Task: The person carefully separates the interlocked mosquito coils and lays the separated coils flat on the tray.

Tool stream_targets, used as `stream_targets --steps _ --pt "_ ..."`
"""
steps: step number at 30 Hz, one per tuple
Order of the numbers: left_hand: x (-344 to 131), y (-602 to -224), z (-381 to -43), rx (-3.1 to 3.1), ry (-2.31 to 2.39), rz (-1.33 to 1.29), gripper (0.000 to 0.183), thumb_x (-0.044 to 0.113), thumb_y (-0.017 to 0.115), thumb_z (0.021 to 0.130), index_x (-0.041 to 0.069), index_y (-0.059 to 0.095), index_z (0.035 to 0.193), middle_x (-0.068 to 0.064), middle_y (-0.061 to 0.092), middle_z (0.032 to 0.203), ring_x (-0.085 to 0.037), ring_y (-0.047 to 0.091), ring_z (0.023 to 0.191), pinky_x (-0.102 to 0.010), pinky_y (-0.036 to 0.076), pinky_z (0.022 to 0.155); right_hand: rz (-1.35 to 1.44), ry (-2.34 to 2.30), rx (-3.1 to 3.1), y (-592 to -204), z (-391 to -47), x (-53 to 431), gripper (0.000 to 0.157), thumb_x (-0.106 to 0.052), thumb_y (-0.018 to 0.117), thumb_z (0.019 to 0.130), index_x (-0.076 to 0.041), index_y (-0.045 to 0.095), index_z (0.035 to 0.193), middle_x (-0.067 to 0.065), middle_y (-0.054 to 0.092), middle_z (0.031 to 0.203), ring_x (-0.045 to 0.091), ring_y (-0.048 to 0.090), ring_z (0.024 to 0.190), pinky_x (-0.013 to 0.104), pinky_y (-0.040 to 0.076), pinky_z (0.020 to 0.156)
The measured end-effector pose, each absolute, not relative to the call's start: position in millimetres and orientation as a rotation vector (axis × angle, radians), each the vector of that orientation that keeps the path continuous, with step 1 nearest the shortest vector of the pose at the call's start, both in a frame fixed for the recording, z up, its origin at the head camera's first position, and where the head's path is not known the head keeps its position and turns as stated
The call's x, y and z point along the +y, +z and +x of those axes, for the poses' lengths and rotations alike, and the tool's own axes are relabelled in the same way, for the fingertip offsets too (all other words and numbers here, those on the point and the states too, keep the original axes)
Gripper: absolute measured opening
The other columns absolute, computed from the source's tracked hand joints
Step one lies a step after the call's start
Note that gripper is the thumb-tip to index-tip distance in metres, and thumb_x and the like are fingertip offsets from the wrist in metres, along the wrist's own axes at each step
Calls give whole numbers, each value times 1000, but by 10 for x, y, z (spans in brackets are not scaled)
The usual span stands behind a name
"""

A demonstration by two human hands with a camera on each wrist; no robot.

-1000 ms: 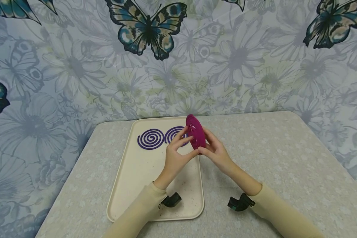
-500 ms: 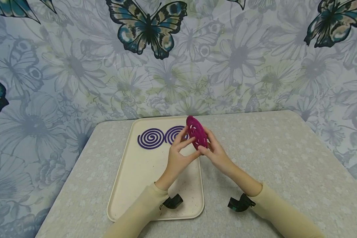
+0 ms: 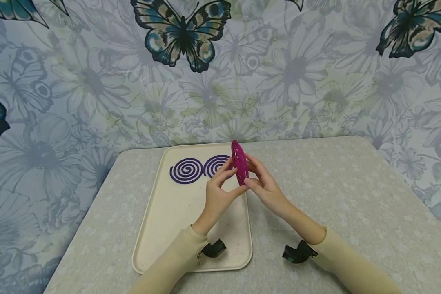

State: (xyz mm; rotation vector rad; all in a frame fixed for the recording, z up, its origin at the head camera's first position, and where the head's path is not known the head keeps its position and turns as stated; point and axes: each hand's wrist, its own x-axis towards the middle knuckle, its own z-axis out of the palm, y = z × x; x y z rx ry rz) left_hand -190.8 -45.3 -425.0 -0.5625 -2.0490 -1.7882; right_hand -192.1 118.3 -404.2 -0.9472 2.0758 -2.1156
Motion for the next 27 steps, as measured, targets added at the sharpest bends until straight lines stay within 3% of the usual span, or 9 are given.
stream_targets --steps 3,8,15,20,27 --pt "-449 -4243 -1890 -2033 -1831 -575 68 49 77 72 0 65 118 -6 49 145 -23 45 135 -39 40 109 -922 -2134 2059 -4035 -1909 1189 62 -10 53 96 -9 22 151 20 34 146 7 45 122 19 51 93" --pt "-421 -4215 -1855 -2030 -1835 -585 57 38 81 73 0 64 112 -5 48 146 -21 44 136 -36 39 111 -875 -2174 2016 -4024 -1895 1201 64 -5 56 93 -7 26 149 19 38 143 9 47 119 18 52 88" --pt "-412 -4231 -1869 -2016 -1818 -580 60 45 78 73 0 63 108 -6 48 145 -21 45 135 -38 40 111 -895 -2221 1998 -3998 -1876 1203 61 -3 55 93 -1 28 147 -8 51 132 5 51 117 20 54 86" --pt "-426 -4227 -1874 -1984 -1899 -593 61 46 74 77 -3 61 111 -9 48 145 -23 44 136 -36 39 111 -855 -2232 2042 -3976 -1874 1223 57 0 51 93 1 29 145 -17 56 124 1 53 117 19 54 84" --pt "-464 -4189 -1866 -1987 -1980 -596 41 24 68 88 -5 61 117 -11 47 146 -27 46 134 -36 40 111 -817 -2254 2077 -3934 -1880 1255 49 1 48 93 6 36 140 -15 59 122 4 55 114 22 55 87"
